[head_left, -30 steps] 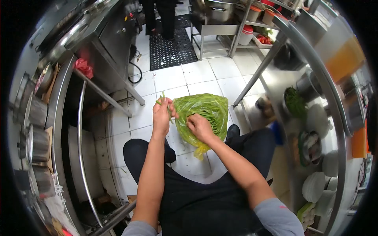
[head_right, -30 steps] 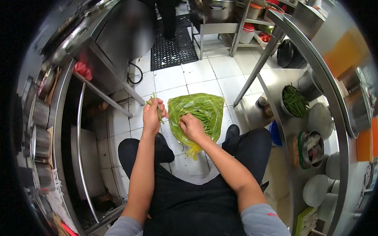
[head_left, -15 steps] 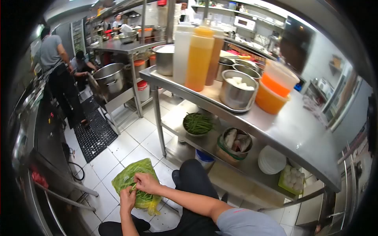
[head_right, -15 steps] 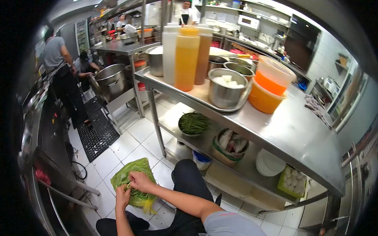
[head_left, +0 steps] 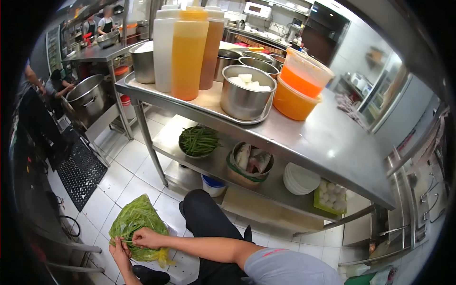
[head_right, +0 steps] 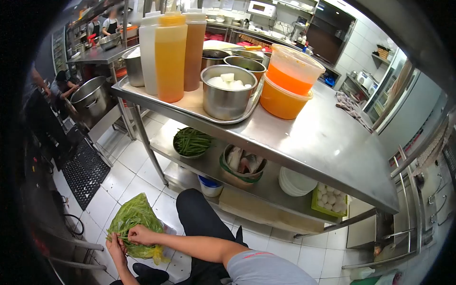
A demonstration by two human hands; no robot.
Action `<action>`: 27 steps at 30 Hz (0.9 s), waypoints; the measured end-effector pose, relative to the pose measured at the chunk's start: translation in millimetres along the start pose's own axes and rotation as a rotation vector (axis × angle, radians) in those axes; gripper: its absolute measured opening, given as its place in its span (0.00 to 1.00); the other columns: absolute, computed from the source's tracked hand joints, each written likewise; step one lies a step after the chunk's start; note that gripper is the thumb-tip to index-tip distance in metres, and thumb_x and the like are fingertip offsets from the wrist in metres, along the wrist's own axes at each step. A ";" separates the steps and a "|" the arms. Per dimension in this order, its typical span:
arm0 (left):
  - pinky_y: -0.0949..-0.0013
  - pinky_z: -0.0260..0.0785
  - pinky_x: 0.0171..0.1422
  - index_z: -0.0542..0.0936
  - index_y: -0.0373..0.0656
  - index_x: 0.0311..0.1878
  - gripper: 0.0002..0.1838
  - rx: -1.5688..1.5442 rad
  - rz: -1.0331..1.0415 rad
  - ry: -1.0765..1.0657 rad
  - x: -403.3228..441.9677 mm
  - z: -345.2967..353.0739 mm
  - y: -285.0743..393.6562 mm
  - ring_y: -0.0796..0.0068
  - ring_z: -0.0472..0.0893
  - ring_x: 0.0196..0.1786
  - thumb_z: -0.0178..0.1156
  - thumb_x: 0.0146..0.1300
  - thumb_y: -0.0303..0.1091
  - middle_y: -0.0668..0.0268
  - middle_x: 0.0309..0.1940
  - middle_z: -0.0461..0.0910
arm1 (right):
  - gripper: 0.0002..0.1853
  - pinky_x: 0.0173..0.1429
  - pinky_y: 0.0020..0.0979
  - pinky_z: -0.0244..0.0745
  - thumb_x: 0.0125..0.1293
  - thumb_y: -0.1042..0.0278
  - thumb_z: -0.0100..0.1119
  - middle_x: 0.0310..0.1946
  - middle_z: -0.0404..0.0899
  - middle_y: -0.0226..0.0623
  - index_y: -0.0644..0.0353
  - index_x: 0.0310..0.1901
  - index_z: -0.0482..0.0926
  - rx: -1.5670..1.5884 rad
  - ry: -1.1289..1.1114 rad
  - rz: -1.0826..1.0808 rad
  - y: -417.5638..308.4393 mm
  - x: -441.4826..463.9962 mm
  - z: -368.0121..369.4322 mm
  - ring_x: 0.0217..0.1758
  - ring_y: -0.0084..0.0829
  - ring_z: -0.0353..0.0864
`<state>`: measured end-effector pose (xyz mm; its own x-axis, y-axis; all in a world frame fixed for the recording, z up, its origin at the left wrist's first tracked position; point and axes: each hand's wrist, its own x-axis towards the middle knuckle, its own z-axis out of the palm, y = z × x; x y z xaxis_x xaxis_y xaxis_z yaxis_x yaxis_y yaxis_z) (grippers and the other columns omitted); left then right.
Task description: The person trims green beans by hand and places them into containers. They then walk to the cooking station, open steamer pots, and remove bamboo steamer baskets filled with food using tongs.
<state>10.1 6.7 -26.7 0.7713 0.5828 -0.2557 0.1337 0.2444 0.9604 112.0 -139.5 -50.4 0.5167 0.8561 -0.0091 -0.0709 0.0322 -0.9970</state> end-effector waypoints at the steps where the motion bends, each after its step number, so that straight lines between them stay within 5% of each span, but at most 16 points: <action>1: 0.76 0.42 0.12 0.72 0.46 0.38 0.14 -0.009 0.005 0.023 1.1 -0.8 -2.0 0.86 0.54 0.10 0.51 0.74 0.46 0.74 0.14 0.64 | 0.09 0.30 0.26 0.72 0.64 0.68 0.56 0.20 0.78 0.29 0.64 0.33 0.80 0.054 0.048 0.015 0.1 0.5 1.6 0.23 0.22 0.76; 9: 0.78 0.44 0.13 0.71 0.47 0.36 0.13 0.051 0.015 0.067 -3.1 6.0 8.2 0.88 0.56 0.11 0.51 0.74 0.45 0.75 0.13 0.63 | 0.09 0.29 0.39 0.68 0.56 0.68 0.55 0.19 0.75 0.46 0.67 0.28 0.77 -0.395 0.090 -0.253 -9.3 2.3 0.8 0.22 0.40 0.76; 11: 0.78 0.44 0.13 0.71 0.47 0.36 0.13 0.057 0.097 0.028 3.8 2.6 -3.2 0.88 0.57 0.11 0.51 0.74 0.45 0.76 0.14 0.63 | 0.09 0.29 0.40 0.68 0.55 0.69 0.55 0.17 0.73 0.48 0.67 0.26 0.75 -0.391 0.373 -0.307 -1.4 10.8 6.4 0.20 0.46 0.73; 14: 0.78 0.46 0.14 0.70 0.47 0.36 0.14 -0.006 0.182 0.078 13.4 -13.1 -6.2 0.87 0.58 0.12 0.51 0.74 0.45 0.75 0.14 0.63 | 0.08 0.34 0.41 0.70 0.54 0.69 0.55 0.25 0.76 0.48 0.67 0.27 0.74 -0.464 0.363 -0.115 -4.7 12.4 1.1 0.29 0.45 0.77; 20: 0.74 0.61 0.21 0.69 0.47 0.36 0.15 -0.160 0.200 0.353 2.9 -9.6 21.1 0.79 0.70 0.21 0.47 0.76 0.46 0.69 0.23 0.69 | 0.07 0.46 0.41 0.71 0.54 0.70 0.58 0.41 0.74 0.44 0.61 0.35 0.78 -1.163 0.436 -0.314 49.4 6.7 15.3 0.47 0.43 0.75; 23: 0.68 0.68 0.23 0.68 0.44 0.37 0.16 -0.232 0.105 0.205 1.0 -7.9 17.4 0.76 0.71 0.22 0.50 0.74 0.46 0.69 0.23 0.68 | 0.07 0.44 0.42 0.71 0.55 0.69 0.55 0.37 0.75 0.42 0.60 0.34 0.79 -1.203 0.293 -0.218 43.2 6.2 14.0 0.47 0.40 0.75; 27: 0.73 0.60 0.20 0.70 0.43 0.41 0.13 -0.073 0.021 0.105 1.0 -10.9 8.4 0.81 0.64 0.18 0.53 0.73 0.43 0.73 0.20 0.62 | 0.06 0.43 0.41 0.70 0.53 0.70 0.57 0.35 0.75 0.39 0.57 0.34 0.79 -1.266 0.264 -0.189 54.2 9.6 15.0 0.43 0.40 0.75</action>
<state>5.2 17.8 -20.1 0.7036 0.6655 -0.2494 0.0693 0.2850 0.9560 100.3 -121.8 -103.4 0.5909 0.7610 0.2677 0.7934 -0.4880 -0.3639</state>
